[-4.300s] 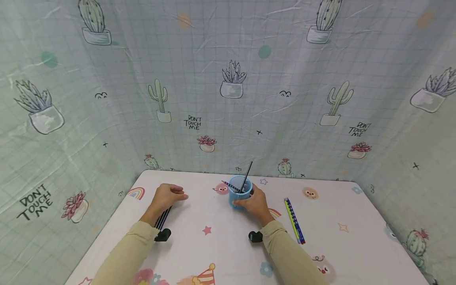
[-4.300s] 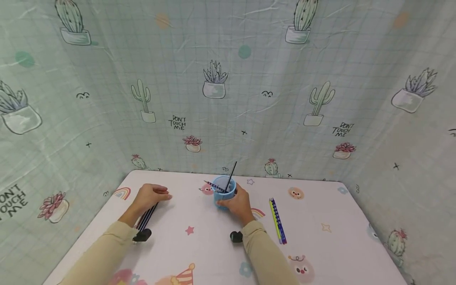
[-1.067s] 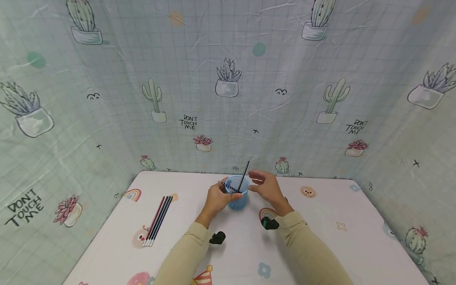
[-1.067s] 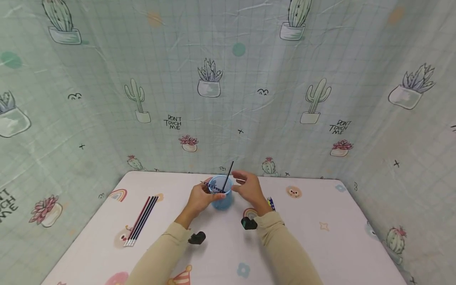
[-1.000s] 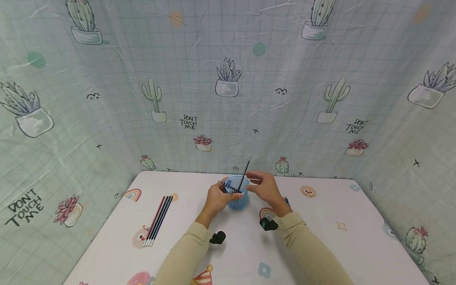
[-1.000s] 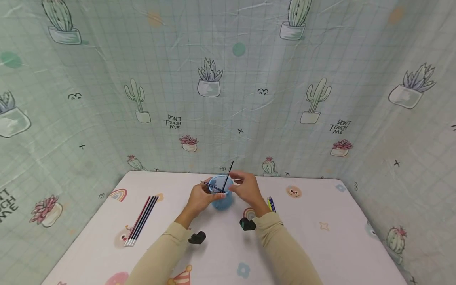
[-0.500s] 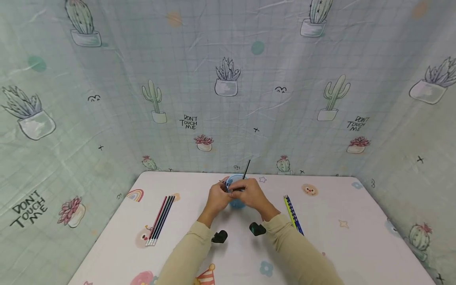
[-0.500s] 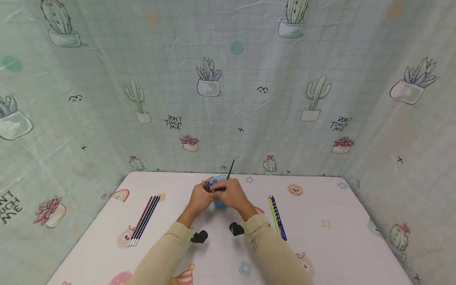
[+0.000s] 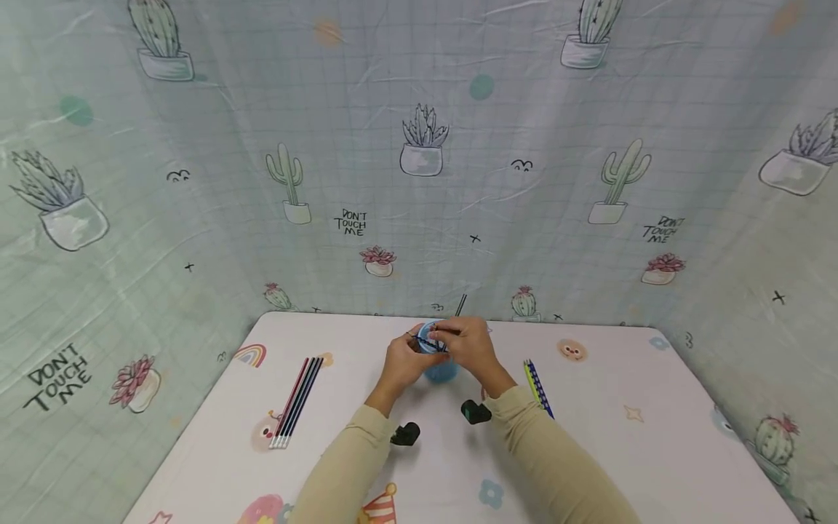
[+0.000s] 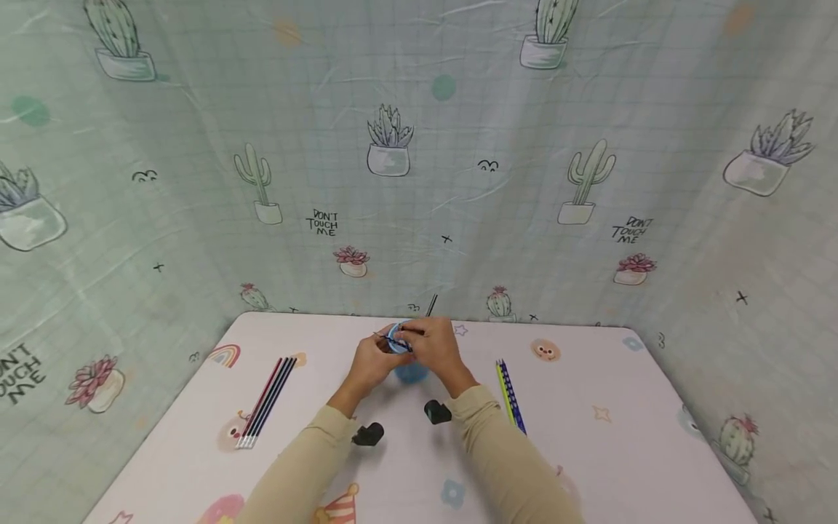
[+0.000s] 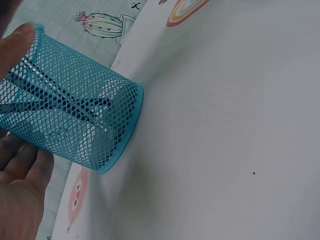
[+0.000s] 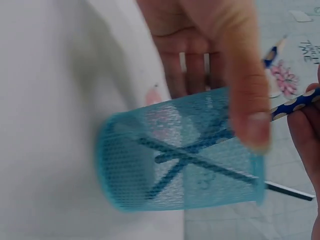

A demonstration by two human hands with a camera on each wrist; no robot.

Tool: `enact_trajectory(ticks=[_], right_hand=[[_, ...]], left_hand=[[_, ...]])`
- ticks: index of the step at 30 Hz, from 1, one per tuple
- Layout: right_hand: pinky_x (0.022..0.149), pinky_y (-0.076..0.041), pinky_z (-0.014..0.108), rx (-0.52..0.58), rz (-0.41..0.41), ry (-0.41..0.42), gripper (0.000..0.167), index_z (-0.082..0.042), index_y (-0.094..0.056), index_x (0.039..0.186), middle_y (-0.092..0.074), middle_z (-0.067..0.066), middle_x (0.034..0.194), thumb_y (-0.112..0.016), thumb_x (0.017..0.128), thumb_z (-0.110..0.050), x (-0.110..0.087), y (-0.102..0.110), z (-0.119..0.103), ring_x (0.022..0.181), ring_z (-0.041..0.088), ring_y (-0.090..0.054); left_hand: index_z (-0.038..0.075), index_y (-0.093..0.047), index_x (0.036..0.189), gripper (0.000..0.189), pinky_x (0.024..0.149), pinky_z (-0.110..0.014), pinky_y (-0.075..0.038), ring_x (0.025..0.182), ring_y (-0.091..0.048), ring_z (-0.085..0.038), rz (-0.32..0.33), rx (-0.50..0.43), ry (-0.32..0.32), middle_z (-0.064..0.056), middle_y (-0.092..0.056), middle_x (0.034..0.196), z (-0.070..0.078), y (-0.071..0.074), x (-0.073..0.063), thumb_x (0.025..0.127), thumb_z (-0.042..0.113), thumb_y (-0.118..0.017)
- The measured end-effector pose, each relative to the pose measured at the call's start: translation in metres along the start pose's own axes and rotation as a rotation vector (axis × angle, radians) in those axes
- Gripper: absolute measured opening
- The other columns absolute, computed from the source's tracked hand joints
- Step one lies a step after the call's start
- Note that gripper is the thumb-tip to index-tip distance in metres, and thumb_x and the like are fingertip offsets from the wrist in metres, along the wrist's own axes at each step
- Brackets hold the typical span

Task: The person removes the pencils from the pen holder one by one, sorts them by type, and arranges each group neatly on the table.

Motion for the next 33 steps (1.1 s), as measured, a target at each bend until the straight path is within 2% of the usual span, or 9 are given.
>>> enact_trajectory(ticks=[8,14,22,25,28,33], right_hand=[[0.078,-0.065,0.028,0.073,0.115,-0.045,0.019,0.011,-0.078,0.105,-0.079,0.024,0.097,-0.078,0.089,0.001,0.026,0.038,-0.030,0.092,0.035,-0.079],[0.079,-0.064,0.024,0.027,0.143,-0.103,0.016,0.007,-0.080,0.105,-0.080,0.023,0.097,-0.075,0.093,-0.003,0.043,0.073,-0.049,0.091,0.030,-0.079],[0.076,-0.059,0.014,-0.013,0.086,-0.138,0.013,0.003,-0.078,0.100,-0.077,0.022,0.094,-0.070,0.099,-0.008,0.054,0.116,-0.048,0.085,0.023,-0.072],[0.078,-0.060,0.015,-0.037,0.050,-0.181,0.015,0.002,-0.076,0.102,-0.076,0.022,0.097,-0.068,0.101,-0.010,0.056,0.132,-0.045,0.087,0.019,-0.071],[0.079,-0.061,0.021,-0.064,0.018,-0.269,0.018,0.000,-0.076,0.109,-0.075,0.019,0.104,-0.066,0.103,-0.014,0.055,0.145,-0.040,0.090,0.018,-0.071],[0.075,-0.060,0.023,-0.068,-0.009,-0.338,0.022,0.003,-0.073,0.115,-0.070,0.021,0.108,-0.065,0.103,-0.014,0.052,0.162,-0.028,0.084,0.018,-0.066]], left_hand=[[0.012,-0.059,0.147,0.077,0.108,-0.043,-0.056,0.121,-0.070,-0.022,0.010,0.045,0.045,-0.010,-0.073,0.133,0.000,-0.003,-0.001,0.080,0.029,-0.092],[0.014,-0.059,0.148,0.083,0.109,-0.044,-0.056,0.123,-0.069,-0.023,0.012,0.074,0.056,-0.009,-0.072,0.134,0.000,-0.004,-0.001,0.076,0.034,-0.094],[0.010,-0.057,0.149,0.088,0.112,-0.046,-0.053,0.128,-0.067,-0.028,0.015,0.046,0.054,-0.015,-0.068,0.141,-0.001,-0.001,0.001,0.074,0.032,-0.096],[0.009,-0.057,0.149,0.087,0.112,-0.045,-0.054,0.130,-0.066,-0.030,0.018,0.032,0.039,-0.017,-0.067,0.141,-0.002,-0.001,0.001,0.074,0.031,-0.096],[0.009,-0.057,0.149,0.086,0.111,-0.044,-0.054,0.130,-0.065,-0.030,0.025,0.029,0.038,-0.018,-0.067,0.141,0.000,-0.001,0.000,0.075,0.030,-0.096],[0.009,-0.057,0.149,0.085,0.111,-0.043,-0.054,0.129,-0.066,-0.027,0.021,0.054,0.039,-0.017,-0.067,0.142,0.001,-0.001,-0.001,0.076,0.029,-0.095]])
Point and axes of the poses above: each hand's wrist, its own x-axis towards the middle knuckle, its own y-axis out of the back of the hand, z = x × y, the point moved 4 cm from there along x, towards the middle knuckle
